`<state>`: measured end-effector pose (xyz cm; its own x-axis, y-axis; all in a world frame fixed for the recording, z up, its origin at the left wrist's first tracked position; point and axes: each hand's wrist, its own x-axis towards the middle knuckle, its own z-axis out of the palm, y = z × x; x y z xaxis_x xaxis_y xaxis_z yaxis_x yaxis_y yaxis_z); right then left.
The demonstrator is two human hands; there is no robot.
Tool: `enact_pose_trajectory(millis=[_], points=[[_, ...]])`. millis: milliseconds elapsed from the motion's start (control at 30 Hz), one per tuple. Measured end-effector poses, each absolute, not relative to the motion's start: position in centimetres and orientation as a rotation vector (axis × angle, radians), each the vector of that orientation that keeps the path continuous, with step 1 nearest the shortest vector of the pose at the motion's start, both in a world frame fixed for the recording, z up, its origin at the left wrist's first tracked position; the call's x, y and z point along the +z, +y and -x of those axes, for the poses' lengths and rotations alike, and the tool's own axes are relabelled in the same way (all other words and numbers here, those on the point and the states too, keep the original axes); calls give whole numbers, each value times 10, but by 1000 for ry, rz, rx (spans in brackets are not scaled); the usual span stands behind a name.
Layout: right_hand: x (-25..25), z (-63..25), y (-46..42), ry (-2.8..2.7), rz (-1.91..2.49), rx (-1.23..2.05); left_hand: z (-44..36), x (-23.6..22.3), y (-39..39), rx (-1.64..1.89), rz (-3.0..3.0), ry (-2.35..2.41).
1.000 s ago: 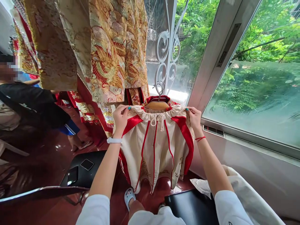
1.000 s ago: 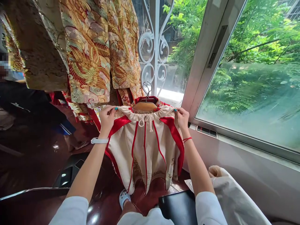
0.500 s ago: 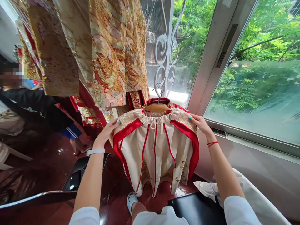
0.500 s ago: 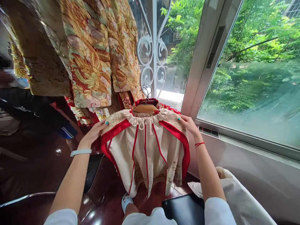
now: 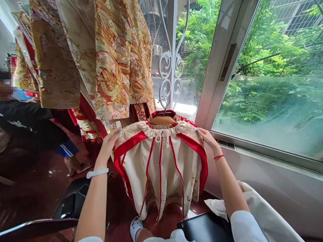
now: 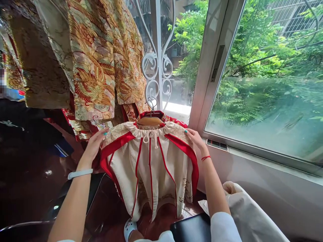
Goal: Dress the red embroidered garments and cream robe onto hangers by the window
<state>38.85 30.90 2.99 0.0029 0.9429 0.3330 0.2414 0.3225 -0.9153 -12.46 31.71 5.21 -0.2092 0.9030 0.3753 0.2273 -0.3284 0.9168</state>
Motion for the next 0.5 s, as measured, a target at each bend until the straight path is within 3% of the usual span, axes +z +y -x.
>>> enact_pose_trajectory(millis=[133,300,400,500], points=[[22,-395,299,-1548,1119,813,122,66,328,1474,-1705,1394],[5,-373,284,-1523,1158,544,106,65,327,1528,-1768,1578],[-34,-384,255,-1538,1232,417,97,44,294,1642,-1809,1737],[-99,-439,194,-1478,1531,333,91,-8,240,1668,-1708,1780]])
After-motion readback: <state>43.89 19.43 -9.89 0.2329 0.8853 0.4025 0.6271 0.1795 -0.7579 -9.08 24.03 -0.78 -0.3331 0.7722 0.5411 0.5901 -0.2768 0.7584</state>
